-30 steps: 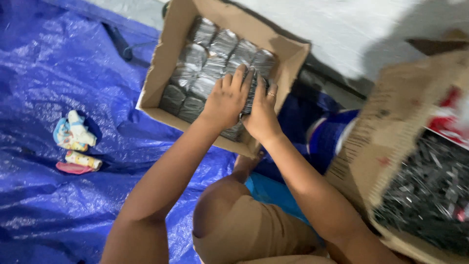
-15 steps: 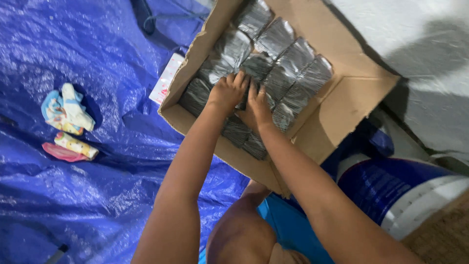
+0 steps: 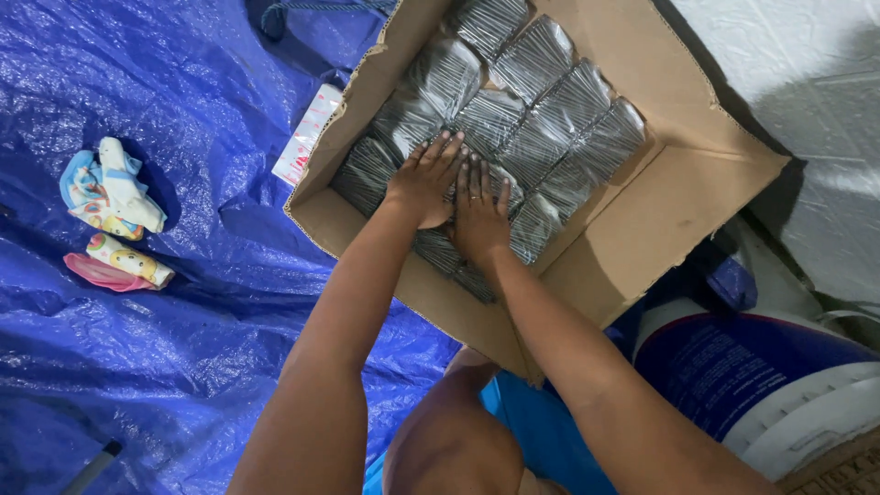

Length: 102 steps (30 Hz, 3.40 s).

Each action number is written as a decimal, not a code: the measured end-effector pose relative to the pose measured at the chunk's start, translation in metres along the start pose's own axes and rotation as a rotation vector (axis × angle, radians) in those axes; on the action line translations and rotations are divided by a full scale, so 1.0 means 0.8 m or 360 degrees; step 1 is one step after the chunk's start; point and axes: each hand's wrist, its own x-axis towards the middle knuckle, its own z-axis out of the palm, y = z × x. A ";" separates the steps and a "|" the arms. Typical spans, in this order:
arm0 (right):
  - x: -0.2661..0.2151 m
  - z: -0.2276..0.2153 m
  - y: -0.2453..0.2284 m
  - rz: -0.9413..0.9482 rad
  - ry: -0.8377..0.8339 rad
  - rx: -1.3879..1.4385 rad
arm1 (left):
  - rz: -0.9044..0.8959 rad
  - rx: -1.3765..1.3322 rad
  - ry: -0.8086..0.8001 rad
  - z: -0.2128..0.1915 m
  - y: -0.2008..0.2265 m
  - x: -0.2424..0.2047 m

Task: The person scoops loose nails from a large cardboard box into small plastic bags, seals them, and places the filled bags into a second cardboard box. The person repeats this scooping, filling, and placing process throughout the clip.

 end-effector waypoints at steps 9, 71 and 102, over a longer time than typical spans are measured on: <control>-0.009 -0.005 0.025 0.0100 -0.0036 0.0180 | 0.0059 0.0146 -0.0077 -0.014 0.001 0.007; -0.062 0.026 0.065 0.0566 0.0108 0.0371 | -0.0110 0.0164 -0.0046 -0.023 0.103 -0.014; -0.570 -0.302 0.167 -0.0305 0.2583 0.2536 | 0.0530 -0.0089 0.2241 -0.350 0.531 -0.412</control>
